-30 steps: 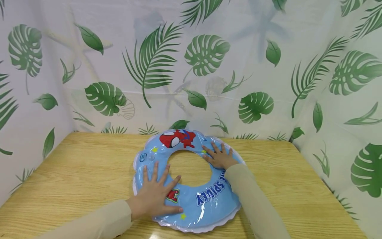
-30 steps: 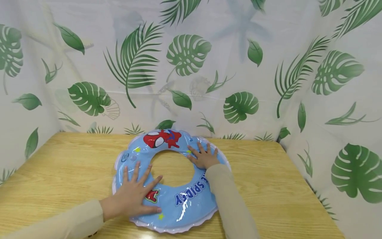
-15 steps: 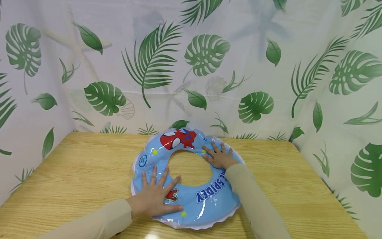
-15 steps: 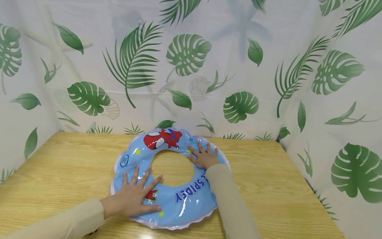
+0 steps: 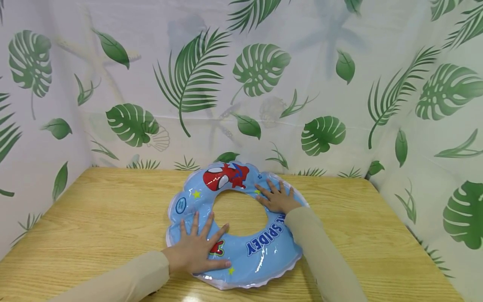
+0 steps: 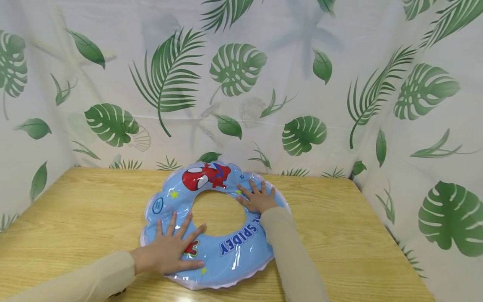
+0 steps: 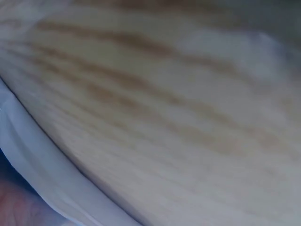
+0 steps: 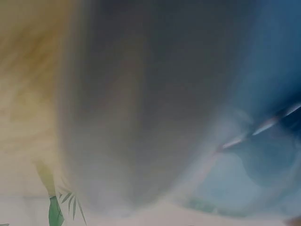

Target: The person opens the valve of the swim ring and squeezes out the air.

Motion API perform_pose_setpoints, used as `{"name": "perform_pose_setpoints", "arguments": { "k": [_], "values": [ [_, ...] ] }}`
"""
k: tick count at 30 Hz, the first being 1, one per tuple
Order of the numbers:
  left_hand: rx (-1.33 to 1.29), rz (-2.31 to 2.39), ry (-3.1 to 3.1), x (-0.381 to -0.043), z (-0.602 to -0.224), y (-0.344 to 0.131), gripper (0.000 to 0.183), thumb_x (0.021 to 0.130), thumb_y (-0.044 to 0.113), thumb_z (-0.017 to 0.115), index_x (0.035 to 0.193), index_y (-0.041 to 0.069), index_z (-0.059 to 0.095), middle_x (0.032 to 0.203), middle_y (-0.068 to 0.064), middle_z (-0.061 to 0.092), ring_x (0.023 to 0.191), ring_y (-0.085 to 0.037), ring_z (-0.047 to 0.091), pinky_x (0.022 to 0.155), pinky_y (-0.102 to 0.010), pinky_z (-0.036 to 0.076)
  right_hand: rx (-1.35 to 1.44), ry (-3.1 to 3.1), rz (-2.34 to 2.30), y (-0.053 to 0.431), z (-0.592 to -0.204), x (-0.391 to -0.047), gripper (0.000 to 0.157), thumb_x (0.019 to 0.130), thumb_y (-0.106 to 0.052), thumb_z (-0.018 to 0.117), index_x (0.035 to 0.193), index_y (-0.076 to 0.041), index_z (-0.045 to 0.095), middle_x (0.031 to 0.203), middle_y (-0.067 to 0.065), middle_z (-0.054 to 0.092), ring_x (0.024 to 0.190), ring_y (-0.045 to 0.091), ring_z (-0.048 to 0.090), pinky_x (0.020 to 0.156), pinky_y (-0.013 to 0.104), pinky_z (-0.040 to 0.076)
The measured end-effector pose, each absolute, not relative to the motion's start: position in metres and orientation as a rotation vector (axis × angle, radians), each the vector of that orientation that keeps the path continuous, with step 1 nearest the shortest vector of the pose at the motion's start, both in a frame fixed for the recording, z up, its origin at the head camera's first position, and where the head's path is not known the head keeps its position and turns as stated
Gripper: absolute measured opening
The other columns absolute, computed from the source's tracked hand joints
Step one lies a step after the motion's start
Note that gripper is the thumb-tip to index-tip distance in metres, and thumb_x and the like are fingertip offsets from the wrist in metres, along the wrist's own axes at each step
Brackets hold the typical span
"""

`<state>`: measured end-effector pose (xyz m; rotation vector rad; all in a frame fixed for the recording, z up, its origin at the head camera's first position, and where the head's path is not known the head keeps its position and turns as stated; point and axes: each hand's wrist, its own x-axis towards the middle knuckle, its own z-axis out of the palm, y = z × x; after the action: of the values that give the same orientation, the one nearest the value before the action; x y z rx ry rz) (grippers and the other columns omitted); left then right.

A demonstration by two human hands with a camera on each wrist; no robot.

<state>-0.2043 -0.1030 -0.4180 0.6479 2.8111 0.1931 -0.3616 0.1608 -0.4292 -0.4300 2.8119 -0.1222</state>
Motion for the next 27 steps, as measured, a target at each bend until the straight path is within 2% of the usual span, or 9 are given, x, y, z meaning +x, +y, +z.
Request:
{"name": "perform_pose_setpoints", "arguments": {
  "k": [16, 27],
  "values": [
    [0.646, 0.158, 2.77, -0.2062, -0.4198, -0.1009, 0.093, 0.07, 0.086, 0.029, 0.146, 0.037, 0.009, 0.154, -0.016, -0.003, 0.133, -0.055, -0.007, 0.091, -0.078, -0.003, -0.409, 2.796, -0.104, 0.159, -0.4267, -0.3602, 0.059, 0.093, -0.06, 0.021, 0.146, -0.038, 0.008, 0.155, 0.007, -0.006, 0.138, 0.043, -0.013, 0.103, 0.067, -0.006],
    [0.646, 0.135, 2.769, -0.2054, -0.4165, -0.1005, 0.092, 0.072, 0.084, 0.029, 0.146, 0.035, 0.008, 0.154, -0.016, -0.003, 0.133, -0.055, -0.005, 0.092, -0.078, 0.002, -0.44, 2.801, -0.082, 0.1591, -0.4242, -0.359, 0.058, 0.094, -0.057, 0.022, 0.146, -0.035, 0.009, 0.155, 0.009, -0.003, 0.138, 0.044, -0.009, 0.103, 0.069, -0.002]
  ]
}}
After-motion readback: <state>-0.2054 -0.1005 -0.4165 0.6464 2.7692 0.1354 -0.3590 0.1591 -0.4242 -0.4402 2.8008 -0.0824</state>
